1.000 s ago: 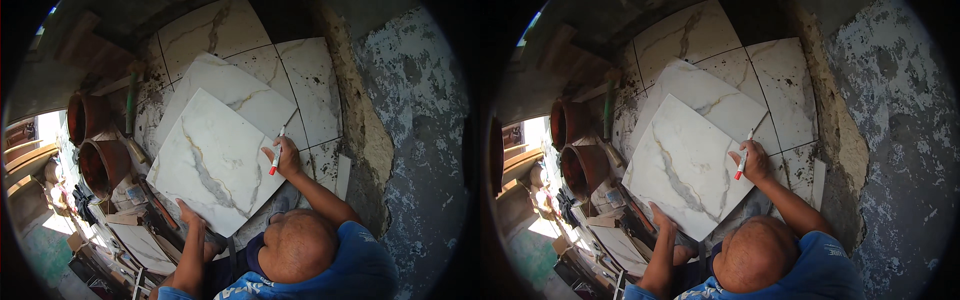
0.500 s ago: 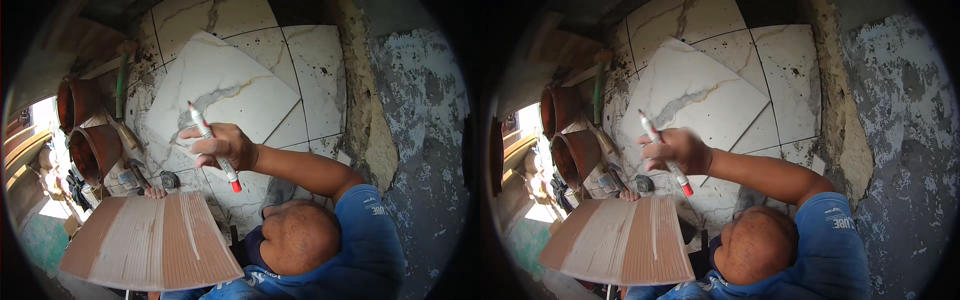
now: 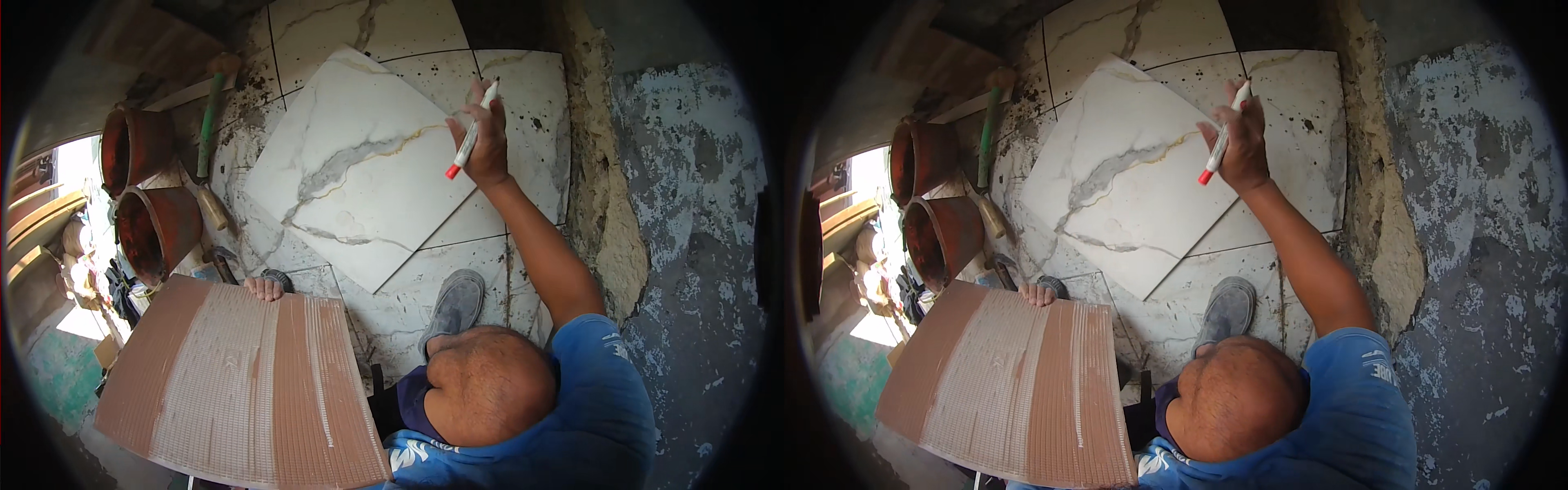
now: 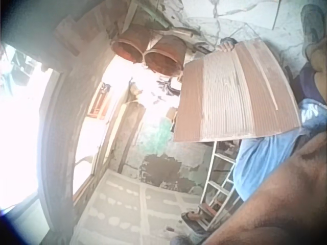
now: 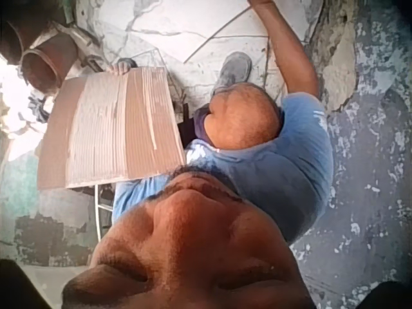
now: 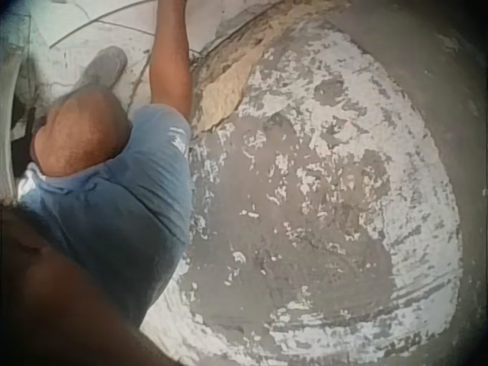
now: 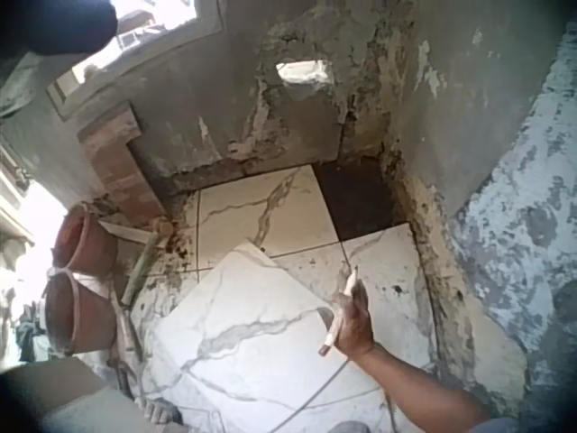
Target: The person measures a floor area and a tile, then uses a hammer and chisel to break a section of the wall. They measure the tile again and mark it with a marker, preparing it for cutting.
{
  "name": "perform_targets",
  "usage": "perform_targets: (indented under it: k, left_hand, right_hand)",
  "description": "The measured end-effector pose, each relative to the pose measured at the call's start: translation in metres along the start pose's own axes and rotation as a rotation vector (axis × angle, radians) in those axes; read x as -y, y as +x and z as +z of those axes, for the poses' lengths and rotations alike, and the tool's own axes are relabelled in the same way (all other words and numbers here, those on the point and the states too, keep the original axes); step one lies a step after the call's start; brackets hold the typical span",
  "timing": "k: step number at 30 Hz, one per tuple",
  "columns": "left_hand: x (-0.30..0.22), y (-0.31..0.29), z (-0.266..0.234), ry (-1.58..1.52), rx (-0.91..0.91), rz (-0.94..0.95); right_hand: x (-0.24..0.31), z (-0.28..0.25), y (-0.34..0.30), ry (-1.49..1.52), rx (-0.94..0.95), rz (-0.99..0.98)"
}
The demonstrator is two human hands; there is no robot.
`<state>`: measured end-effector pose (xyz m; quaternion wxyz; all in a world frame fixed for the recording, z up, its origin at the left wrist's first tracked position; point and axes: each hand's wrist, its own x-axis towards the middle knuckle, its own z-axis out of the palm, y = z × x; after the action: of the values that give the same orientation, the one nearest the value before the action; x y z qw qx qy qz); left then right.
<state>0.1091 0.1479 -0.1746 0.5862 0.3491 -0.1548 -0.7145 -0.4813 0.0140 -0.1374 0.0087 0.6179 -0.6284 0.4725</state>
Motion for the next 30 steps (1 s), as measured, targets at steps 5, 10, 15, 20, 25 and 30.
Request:
perform_targets:
  k: [5,10,15,20,25,30]
  left_hand:
    - [0.007,0.005,-0.011,-0.090,0.221,-0.053]
    - [0.004,0.028,-0.019,-0.155,0.702,-0.180]
    - [0.012,0.045,0.092,0.379,-0.792,-0.029]
    - [0.030,0.046,0.084,0.595,-0.930,-0.093]
    - [0.059,0.044,0.087,0.669,-1.085,-0.210]
    - [0.063,0.040,0.083,0.754,-1.185,-0.168]
  right_hand:
    - [0.159,-0.064,-0.008,1.133,0.647,0.353]
    - [0.211,-0.099,0.021,1.550,1.175,0.320]
    - [0.195,-0.119,0.016,0.901,0.987,0.485]
    - [0.158,-0.077,-0.038,0.470,0.607,0.627]
    - [0.100,-0.032,-0.074,0.365,0.577,0.598]
    - [0.082,-0.005,-0.082,0.330,0.520,0.468]
